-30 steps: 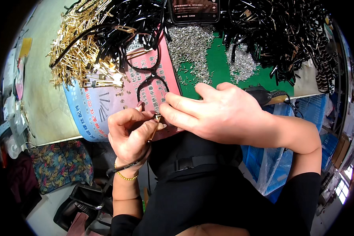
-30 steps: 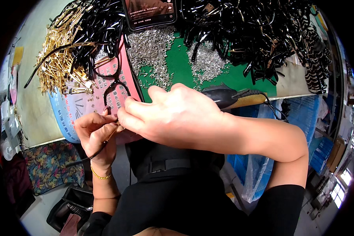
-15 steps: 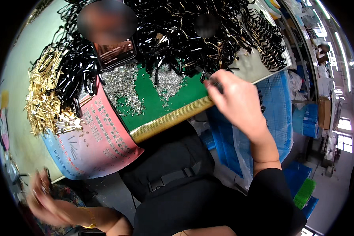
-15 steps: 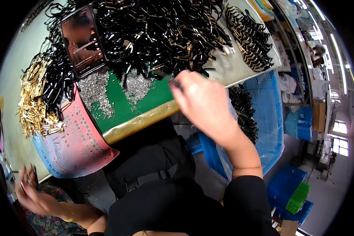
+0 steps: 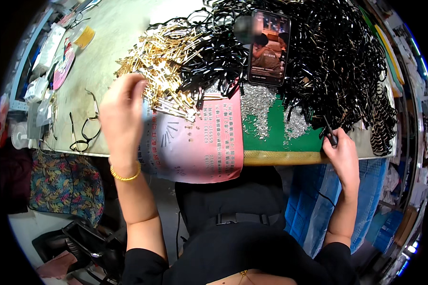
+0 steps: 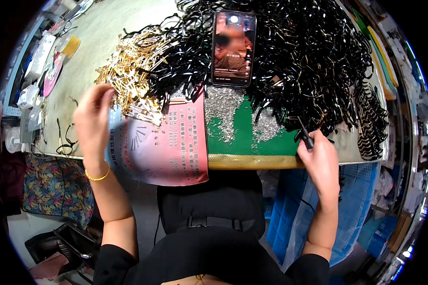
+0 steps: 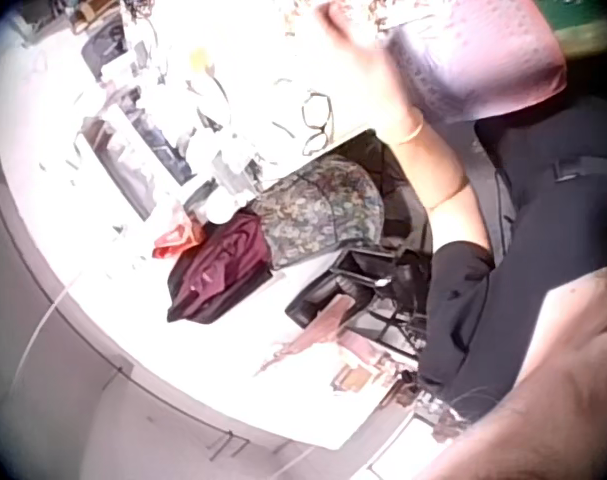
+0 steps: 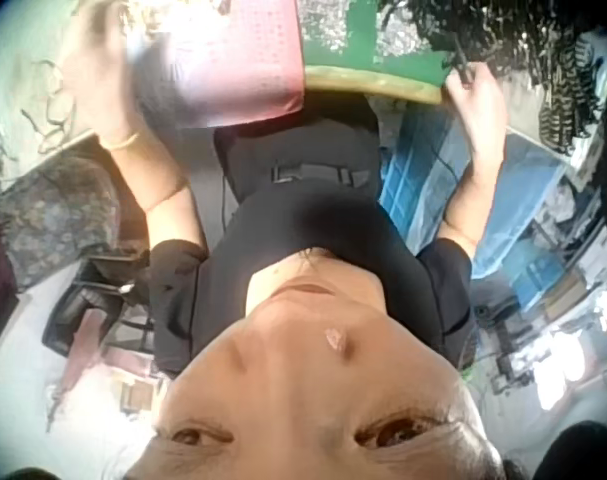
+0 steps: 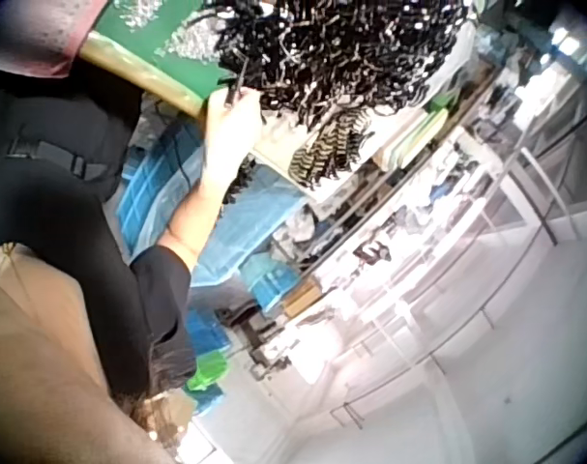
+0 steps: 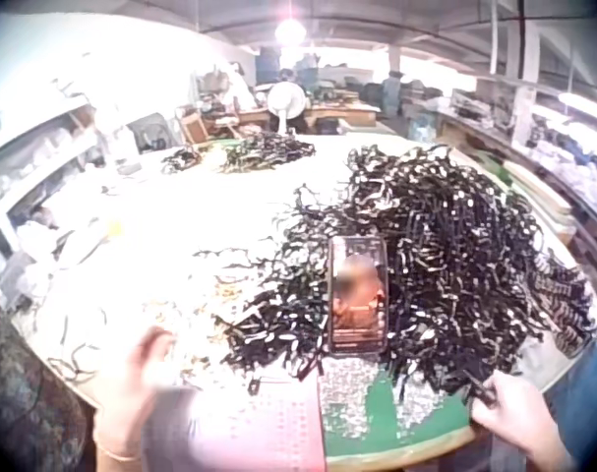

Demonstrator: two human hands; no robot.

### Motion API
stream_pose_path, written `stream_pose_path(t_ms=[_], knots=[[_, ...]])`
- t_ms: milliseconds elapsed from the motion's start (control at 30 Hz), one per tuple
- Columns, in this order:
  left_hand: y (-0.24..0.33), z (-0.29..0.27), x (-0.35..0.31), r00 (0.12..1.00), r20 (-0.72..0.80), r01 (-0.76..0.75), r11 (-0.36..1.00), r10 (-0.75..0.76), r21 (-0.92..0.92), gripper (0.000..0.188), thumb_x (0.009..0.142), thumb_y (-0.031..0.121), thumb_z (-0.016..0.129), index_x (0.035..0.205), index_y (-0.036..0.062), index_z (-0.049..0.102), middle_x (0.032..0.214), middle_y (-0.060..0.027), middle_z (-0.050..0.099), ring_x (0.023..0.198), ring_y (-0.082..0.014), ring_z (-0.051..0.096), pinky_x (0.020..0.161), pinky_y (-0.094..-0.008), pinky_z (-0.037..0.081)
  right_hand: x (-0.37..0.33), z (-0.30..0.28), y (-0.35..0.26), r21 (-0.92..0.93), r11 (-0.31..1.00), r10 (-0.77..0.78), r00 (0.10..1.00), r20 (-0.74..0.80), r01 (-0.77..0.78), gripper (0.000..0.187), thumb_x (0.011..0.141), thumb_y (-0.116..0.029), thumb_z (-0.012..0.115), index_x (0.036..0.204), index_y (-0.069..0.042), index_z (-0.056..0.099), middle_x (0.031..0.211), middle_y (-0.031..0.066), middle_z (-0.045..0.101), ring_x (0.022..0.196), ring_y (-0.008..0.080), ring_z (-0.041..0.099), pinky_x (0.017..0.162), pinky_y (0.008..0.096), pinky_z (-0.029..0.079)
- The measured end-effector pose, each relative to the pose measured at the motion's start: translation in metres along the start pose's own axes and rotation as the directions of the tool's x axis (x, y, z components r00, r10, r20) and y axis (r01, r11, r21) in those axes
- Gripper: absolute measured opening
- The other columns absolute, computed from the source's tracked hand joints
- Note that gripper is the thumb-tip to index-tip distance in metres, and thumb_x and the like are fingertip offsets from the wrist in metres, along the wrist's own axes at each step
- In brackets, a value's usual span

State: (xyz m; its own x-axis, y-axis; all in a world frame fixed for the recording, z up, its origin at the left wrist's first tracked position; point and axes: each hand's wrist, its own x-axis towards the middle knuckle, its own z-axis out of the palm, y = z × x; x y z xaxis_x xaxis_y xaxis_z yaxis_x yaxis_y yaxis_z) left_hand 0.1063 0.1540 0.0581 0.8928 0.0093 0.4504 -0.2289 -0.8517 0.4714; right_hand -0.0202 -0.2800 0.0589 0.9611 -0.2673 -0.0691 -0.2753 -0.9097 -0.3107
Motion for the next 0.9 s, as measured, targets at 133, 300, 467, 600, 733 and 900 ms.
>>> stream_pose_path(t_ms=[133,300,467,600,733,900], knots=[[0.015,0.013,0.021,0.996,0.050,0.072,0.995,-0.076,0.072,0.014,0.097,0.013,0.069,0.103,0.0011,0.072,0.083,-0.0091,0.072,0.073,-0.0148,0.067,0.071,-0.0281,0.052,0.000,-0.025,0.019,0.523,0.780,0.160,0.917,0.366,-0.345,0.015,0.096,-0.016,0.063,0.089,-0.006,0.054,0.064,-0.0038,0.051,0.050,0.0055,0.050,0.043,0.0250,0.038],[0.016,0.021,0.026,0.978,0.199,0.037,0.988,-0.067,0.149,0.021,0.095,0.023,0.071,0.103,0.0034,0.073,0.086,-0.0108,0.074,0.073,-0.0200,0.068,0.068,-0.0323,0.051,0.000,-0.026,0.052,0.812,0.426,0.064,0.909,0.413,-0.399,0.018,0.097,-0.016,0.068,0.104,-0.006,0.055,0.078,0.0035,0.060,0.051,0.0075,0.050,0.040,0.0234,0.041],[0.019,0.052,0.013,0.991,0.127,-0.074,0.949,0.036,0.306,0.022,0.091,0.027,0.072,0.088,0.0064,0.065,0.090,-0.0130,0.065,0.081,-0.0325,0.067,0.072,-0.0422,0.054,-0.013,-0.017,0.012,0.890,0.318,0.028,0.942,0.335,-0.327,0.033,0.094,-0.011,0.071,0.123,0.001,0.061,0.078,0.0036,0.062,0.049,0.0066,0.051,0.042,0.0218,0.042],[0.022,0.040,0.004,0.997,0.063,-0.059,0.967,0.045,0.247,0.018,0.094,0.024,0.066,0.091,0.0075,0.061,0.090,-0.0112,0.065,0.080,-0.0332,0.066,0.070,-0.0413,0.053,-0.027,-0.005,0.012,0.912,0.298,-0.120,0.937,0.329,-0.282,0.023,0.090,-0.004,0.073,0.109,0.001,0.062,0.082,0.0061,0.067,0.055,0.0078,0.057,0.046,0.0220,0.046],[0.030,-0.005,-0.011,0.983,-0.018,0.181,0.974,-0.185,-0.133,0.012,0.100,0.011,0.064,0.103,0.0005,0.070,0.095,-0.0071,0.071,0.078,-0.0119,0.065,0.065,-0.0259,0.050,-0.031,-0.002,0.013,0.902,0.301,-0.147,0.919,0.365,-0.310,0.020,0.088,-0.001,0.075,0.101,-0.003,0.061,0.090,0.0109,0.073,0.058,0.0070,0.059,0.048,0.0209,0.046],[0.063,-0.026,-0.051,0.981,0.110,0.181,0.952,-0.158,-0.247,0.009,0.103,0.003,0.056,0.104,0.0012,0.065,0.090,-0.0049,0.073,0.066,-0.0078,0.064,0.056,-0.0214,0.050,-0.031,0.012,-0.003,0.938,0.215,-0.205,0.926,0.317,-0.274,0.013,0.091,0.000,0.073,0.098,-0.003,0.062,0.096,0.0135,0.074,0.059,0.0048,0.057,0.050,0.0200,0.046]])
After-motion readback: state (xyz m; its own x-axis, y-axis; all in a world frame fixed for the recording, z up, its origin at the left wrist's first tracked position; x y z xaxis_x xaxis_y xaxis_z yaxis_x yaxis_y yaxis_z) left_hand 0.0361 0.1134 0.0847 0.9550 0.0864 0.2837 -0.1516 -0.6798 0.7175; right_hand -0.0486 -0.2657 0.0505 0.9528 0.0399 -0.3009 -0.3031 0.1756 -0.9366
